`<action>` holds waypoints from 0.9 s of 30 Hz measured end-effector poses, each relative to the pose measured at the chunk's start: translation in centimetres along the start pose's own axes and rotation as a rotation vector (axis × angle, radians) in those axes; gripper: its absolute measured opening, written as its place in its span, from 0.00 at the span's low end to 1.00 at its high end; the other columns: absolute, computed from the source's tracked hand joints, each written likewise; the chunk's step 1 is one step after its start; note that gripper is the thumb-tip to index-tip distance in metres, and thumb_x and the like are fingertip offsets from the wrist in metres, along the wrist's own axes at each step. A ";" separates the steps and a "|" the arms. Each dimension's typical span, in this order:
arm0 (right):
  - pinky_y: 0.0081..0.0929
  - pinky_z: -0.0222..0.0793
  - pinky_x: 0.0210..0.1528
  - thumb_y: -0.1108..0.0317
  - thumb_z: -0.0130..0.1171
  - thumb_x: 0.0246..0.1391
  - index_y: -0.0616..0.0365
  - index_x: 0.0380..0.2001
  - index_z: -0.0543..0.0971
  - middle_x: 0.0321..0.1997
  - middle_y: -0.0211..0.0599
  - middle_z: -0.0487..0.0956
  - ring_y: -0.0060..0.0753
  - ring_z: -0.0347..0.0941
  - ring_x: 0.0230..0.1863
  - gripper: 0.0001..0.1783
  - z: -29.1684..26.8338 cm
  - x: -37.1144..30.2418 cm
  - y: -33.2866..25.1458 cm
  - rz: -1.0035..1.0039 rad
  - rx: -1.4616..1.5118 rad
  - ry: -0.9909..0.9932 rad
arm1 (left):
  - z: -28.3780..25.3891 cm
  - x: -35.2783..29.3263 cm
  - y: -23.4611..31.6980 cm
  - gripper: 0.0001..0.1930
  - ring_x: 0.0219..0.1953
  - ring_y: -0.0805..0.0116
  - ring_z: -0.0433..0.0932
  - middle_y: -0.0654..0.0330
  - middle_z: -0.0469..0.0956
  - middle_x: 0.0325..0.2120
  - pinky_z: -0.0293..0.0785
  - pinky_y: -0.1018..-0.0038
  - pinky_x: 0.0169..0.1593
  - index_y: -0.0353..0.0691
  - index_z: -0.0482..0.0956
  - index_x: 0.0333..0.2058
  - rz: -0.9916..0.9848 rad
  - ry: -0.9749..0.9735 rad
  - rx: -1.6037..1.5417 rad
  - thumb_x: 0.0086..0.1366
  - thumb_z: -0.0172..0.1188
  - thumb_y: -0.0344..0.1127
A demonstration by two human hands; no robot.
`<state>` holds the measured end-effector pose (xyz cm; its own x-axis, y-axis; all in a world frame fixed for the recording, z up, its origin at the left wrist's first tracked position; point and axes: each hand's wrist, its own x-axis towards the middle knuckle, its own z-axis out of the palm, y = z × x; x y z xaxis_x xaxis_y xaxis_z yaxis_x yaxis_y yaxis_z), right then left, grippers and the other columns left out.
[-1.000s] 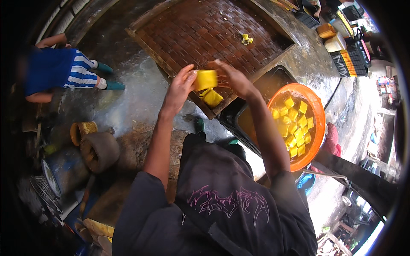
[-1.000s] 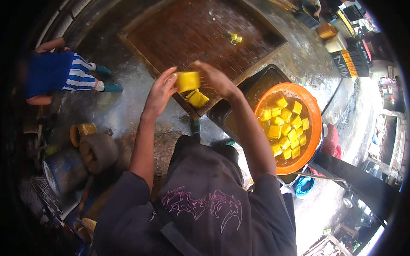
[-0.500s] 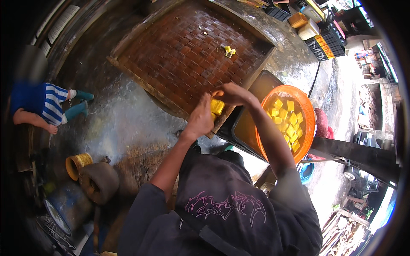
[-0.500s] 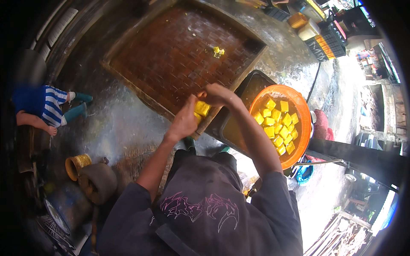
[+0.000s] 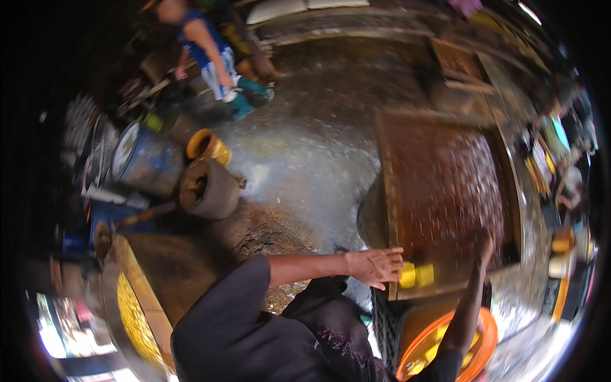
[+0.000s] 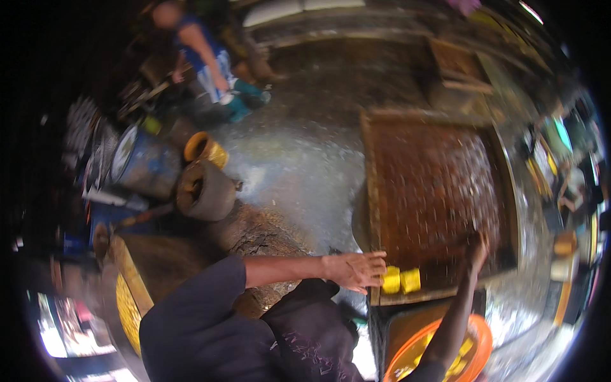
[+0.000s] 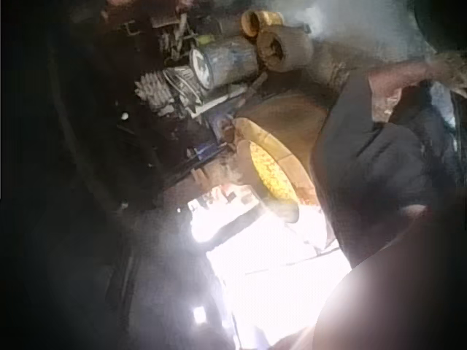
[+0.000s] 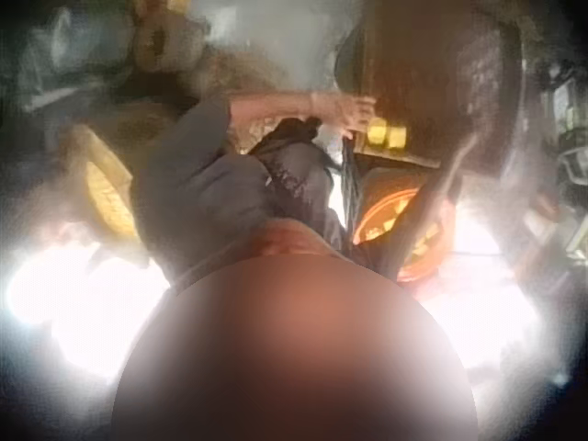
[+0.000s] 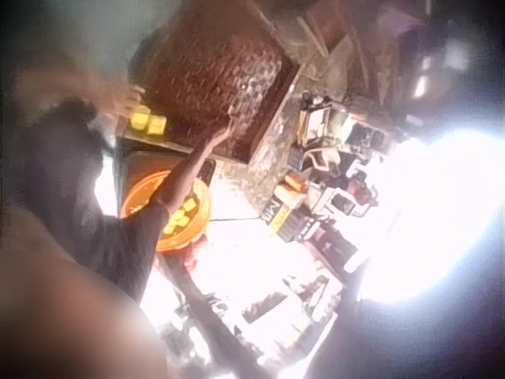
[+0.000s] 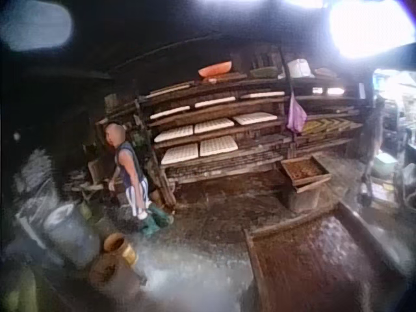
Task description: The person transfers yellow food blocks from a large steaming pot into an orange colander, then arranges them by hand into neat rows on a wooden tray. The process is repeated to fill the tray with the blocks.
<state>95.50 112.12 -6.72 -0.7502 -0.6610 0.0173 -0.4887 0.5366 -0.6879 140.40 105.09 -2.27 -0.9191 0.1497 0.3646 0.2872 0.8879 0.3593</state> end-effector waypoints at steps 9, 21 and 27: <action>0.32 0.69 0.77 0.68 0.44 0.84 0.70 0.78 0.67 0.78 0.48 0.74 0.36 0.73 0.75 0.27 -13.3 -22.9 19.5 0.170 1.269 0.308 | 3.3 -2.1 -2.9 0.22 0.63 0.44 0.76 0.51 0.79 0.60 0.66 0.46 0.71 0.46 0.80 0.51 0.052 -0.103 0.071 0.70 0.68 0.56; 0.30 0.77 0.65 0.72 0.58 0.73 0.63 0.62 0.82 0.63 0.46 0.85 0.36 0.82 0.62 0.18 -23.9 -67.5 21.5 0.834 0.792 1.037 | 0.4 13.7 10.6 0.10 0.47 0.48 0.84 0.48 0.84 0.45 0.80 0.54 0.56 0.34 0.86 0.48 -0.240 -0.060 -0.383 0.71 0.68 0.31; 0.43 0.77 0.65 0.68 0.62 0.71 0.58 0.56 0.87 0.52 0.47 0.90 0.48 0.85 0.59 0.15 -21.0 -57.8 18.4 0.595 0.140 0.572 | 16.1 23.2 23.5 0.22 0.61 0.42 0.79 0.42 0.80 0.56 0.76 0.56 0.65 0.29 0.75 0.61 -0.112 -0.317 -0.564 0.74 0.66 0.33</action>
<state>120.55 171.19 -5.17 -0.9942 0.1006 -0.0375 0.0919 0.6164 -0.7821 121.42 136.42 0.78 -0.9618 0.2673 0.0587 0.2033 0.5544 0.8070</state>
